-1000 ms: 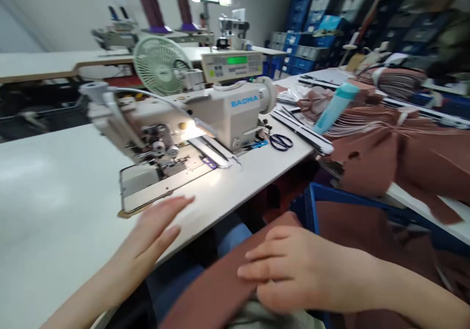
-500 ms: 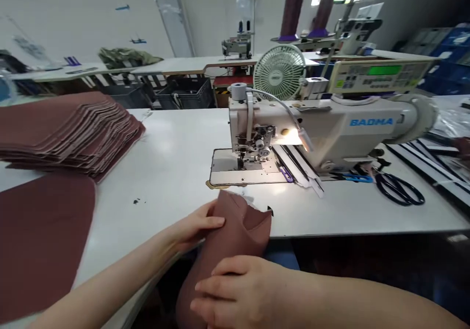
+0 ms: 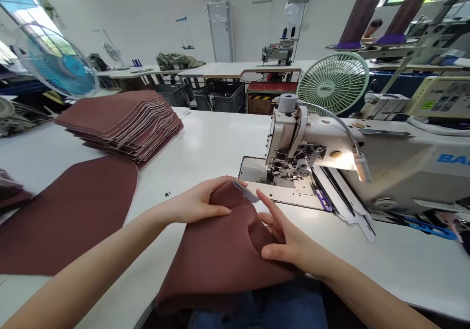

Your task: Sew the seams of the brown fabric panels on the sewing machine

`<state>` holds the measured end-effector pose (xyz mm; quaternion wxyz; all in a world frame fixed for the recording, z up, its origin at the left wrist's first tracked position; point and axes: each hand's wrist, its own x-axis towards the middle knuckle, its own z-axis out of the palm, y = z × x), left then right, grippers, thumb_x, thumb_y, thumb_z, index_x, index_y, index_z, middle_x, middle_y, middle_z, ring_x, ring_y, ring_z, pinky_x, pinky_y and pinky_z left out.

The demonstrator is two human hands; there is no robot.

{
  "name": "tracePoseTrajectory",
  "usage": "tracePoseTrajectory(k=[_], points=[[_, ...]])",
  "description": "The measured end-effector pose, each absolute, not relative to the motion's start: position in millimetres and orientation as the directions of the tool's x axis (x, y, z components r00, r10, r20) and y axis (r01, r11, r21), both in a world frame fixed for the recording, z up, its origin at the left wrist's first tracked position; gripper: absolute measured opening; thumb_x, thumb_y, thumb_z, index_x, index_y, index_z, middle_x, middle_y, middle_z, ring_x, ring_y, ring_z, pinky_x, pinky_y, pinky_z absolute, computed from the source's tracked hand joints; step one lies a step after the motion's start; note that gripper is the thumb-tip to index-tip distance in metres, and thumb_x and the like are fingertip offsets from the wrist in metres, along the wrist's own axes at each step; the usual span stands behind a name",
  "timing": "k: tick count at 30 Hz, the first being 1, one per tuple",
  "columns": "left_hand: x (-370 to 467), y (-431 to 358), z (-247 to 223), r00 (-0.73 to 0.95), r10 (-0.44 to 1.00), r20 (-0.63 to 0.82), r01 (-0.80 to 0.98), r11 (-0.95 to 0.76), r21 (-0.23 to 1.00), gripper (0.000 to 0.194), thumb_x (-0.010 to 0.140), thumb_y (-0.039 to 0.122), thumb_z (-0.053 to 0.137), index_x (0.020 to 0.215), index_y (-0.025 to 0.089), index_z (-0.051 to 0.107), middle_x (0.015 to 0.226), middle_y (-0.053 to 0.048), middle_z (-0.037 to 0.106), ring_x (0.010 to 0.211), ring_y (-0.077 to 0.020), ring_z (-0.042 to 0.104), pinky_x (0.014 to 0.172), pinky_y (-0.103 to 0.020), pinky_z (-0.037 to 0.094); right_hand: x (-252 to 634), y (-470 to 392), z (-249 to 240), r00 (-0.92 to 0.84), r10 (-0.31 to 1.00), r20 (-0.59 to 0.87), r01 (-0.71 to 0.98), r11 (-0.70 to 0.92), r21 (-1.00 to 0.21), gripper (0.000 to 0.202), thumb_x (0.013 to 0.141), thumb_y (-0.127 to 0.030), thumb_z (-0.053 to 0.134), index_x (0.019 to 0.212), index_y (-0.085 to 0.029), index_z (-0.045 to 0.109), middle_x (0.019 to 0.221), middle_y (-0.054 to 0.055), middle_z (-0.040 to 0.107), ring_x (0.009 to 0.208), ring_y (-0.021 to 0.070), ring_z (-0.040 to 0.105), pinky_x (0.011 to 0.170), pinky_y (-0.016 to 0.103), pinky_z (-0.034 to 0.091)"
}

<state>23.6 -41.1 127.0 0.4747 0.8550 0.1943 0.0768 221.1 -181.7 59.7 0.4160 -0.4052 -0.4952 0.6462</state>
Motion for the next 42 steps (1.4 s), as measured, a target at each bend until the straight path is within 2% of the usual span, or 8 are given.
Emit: tracePoseTrajectory(k=[4, 10, 13, 16, 20, 28, 37, 42], points=[[19.7, -54.0, 124.4, 0.885, 0.460, 0.067, 0.288, -0.656, 0.698, 0.042, 0.087, 0.024, 0.047, 0.128, 0.025, 0.055, 0.117, -0.003, 0.065, 0.105, -0.0202, 0.061, 0.092, -0.030, 0.047, 215.6, -173.3, 70.9, -0.361, 0.891, -0.276, 0.117, -0.251, -0.961, 0.054, 0.059, -0.037, 0.081, 0.108, -0.021, 0.062, 0.104, 0.005, 0.069, 0.101, 0.0272, 0.062, 0.084, 0.038, 0.048], [1.0, -78.1, 118.1, 0.664, 0.639, 0.389, 0.335, -0.719, 0.609, 0.054, 0.088, 0.033, 0.051, 0.141, 0.031, 0.040, 0.103, -0.004, 0.065, 0.085, -0.0165, 0.061, 0.075, -0.026, 0.050, 228.7, -148.1, 68.2, 0.186, 0.982, 0.002, 0.447, -0.083, -0.891, 0.016, 0.070, -0.025, 0.052, 0.083, -0.025, 0.060, 0.080, -0.001, 0.065, 0.082, 0.0224, 0.060, 0.076, 0.034, 0.044], [-11.8, -80.5, 105.4, 0.621, 0.759, 0.195, 0.420, -0.533, 0.734, 0.090, 0.074, 0.039, 0.070, 0.149, 0.033, 0.021, 0.120, -0.006, 0.060, 0.087, -0.0177, 0.060, 0.066, -0.024, 0.050, 243.4, -143.4, 59.8, 0.330, 0.944, 0.023, 0.260, -0.067, -0.963, 0.021, 0.074, -0.031, 0.047, 0.089, -0.025, 0.059, 0.092, 0.000, 0.066, 0.091, 0.0235, 0.060, 0.077, 0.033, 0.045], [-25.9, -76.7, 90.0, 0.739, 0.627, -0.245, 0.578, -0.404, 0.709, 0.054, 0.073, 0.037, 0.068, 0.125, 0.027, 0.057, 0.108, -0.003, 0.068, 0.089, -0.0223, 0.063, 0.071, -0.026, 0.050, 257.3, -150.9, 54.7, 0.391, 0.920, -0.014, 0.229, -0.112, -0.967, 0.027, 0.079, -0.036, 0.043, 0.099, -0.027, 0.058, 0.102, 0.000, 0.067, 0.095, 0.0242, 0.060, 0.077, 0.034, 0.047], [-42.6, -52.2, 88.7, 0.682, 0.603, -0.415, 0.715, -0.428, 0.554, 0.022, 0.082, 0.033, 0.052, 0.080, 0.020, 0.068, 0.083, 0.000, 0.072, 0.077, -0.0223, 0.065, 0.067, -0.025, 0.047, 270.5, -175.2, 49.2, 0.232, 0.972, 0.028, 0.570, -0.113, -0.814, 0.030, 0.074, -0.027, 0.042, 0.097, -0.029, 0.061, 0.102, 0.000, 0.071, 0.099, 0.0263, 0.063, 0.078, 0.035, 0.047], [20.4, 9.3, 132.9, 0.650, 0.751, -0.115, 0.708, -0.654, -0.268, 0.027, 0.083, 0.009, 0.046, 0.102, 0.008, 0.066, 0.103, -0.014, 0.066, 0.105, -0.0269, 0.057, 0.098, -0.040, 0.035, 224.4, -229.2, 20.7, -0.569, 0.756, -0.323, 0.751, 0.318, -0.579, 0.031, 0.079, -0.027, 0.056, 0.108, -0.028, 0.066, 0.082, 0.002, 0.075, 0.065, 0.0231, 0.068, 0.053, 0.026, 0.045], [41.3, -31.3, 9.9, 0.873, 0.472, -0.124, 0.479, -0.877, 0.038, 0.058, 0.098, 0.043, 0.036, 0.149, 0.017, 0.027, 0.156, -0.019, 0.018, 0.144, -0.0368, 0.016, 0.110, -0.057, 0.021, 266.4, -219.1, 18.1, -0.385, 0.922, 0.038, 0.738, 0.332, -0.587, 0.031, 0.092, -0.023, 0.040, 0.111, -0.028, 0.064, 0.108, 0.006, 0.069, 0.097, 0.0211, 0.066, 0.080, 0.030, 0.055], [25.5, -36.2, 52.1, 0.984, 0.139, -0.111, 0.167, -0.936, 0.310, 0.049, 0.097, 0.045, 0.040, 0.137, 0.020, 0.049, 0.147, -0.011, 0.041, 0.139, -0.0258, 0.033, 0.114, -0.042, 0.026, 266.5, -177.0, -1.2, -0.456, 0.867, 0.199, 0.831, 0.495, -0.254, 0.070, 0.079, -0.002, 0.033, 0.144, -0.028, 0.039, 0.147, 0.006, 0.043, 0.134, 0.0243, 0.039, 0.099, 0.043, 0.045]])
